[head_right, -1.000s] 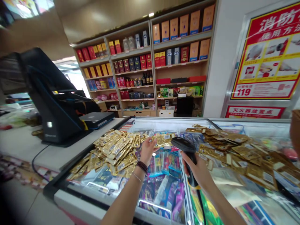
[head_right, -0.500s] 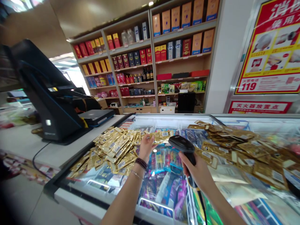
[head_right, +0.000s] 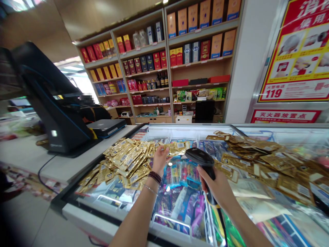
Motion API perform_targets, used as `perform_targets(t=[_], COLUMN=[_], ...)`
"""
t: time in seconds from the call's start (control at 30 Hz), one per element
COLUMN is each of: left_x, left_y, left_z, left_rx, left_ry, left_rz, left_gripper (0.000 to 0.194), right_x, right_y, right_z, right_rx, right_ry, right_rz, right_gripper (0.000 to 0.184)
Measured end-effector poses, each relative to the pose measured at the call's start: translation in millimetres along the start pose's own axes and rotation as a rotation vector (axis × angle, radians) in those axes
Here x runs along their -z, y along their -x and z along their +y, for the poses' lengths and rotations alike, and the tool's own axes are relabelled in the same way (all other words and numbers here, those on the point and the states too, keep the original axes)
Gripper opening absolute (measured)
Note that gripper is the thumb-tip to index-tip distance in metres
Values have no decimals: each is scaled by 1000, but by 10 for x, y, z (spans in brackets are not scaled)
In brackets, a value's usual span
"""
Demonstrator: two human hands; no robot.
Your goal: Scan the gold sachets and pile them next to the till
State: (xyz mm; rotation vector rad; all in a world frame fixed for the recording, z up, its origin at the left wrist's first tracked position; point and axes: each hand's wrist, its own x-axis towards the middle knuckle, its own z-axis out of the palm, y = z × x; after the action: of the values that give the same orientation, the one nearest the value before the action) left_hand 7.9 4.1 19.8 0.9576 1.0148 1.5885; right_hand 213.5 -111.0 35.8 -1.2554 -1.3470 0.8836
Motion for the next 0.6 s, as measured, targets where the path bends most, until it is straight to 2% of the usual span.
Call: perform_targets(t=[0.23,0.4,0.5,0.6], left_x=[15,28,167,478], left_y=[-18,5,-1,-37], left_z=[-17,-12,22,143], left_rx=[2,1,-48,-147], left_ry=[19,44,66,39], left_rz=[-7,58,114,197], left_gripper=[42,43,43,43], right_x=[-25,-135,-207,-302], right_y=[18,-49,-171,-337], right_z=[-9,5,85,215], right_rx=[-1,-57,-104,-157], right_ry=[-30,-195,-277,-292], right_rz=[9,27,33,-2], right_gripper=[53,49,46,43])
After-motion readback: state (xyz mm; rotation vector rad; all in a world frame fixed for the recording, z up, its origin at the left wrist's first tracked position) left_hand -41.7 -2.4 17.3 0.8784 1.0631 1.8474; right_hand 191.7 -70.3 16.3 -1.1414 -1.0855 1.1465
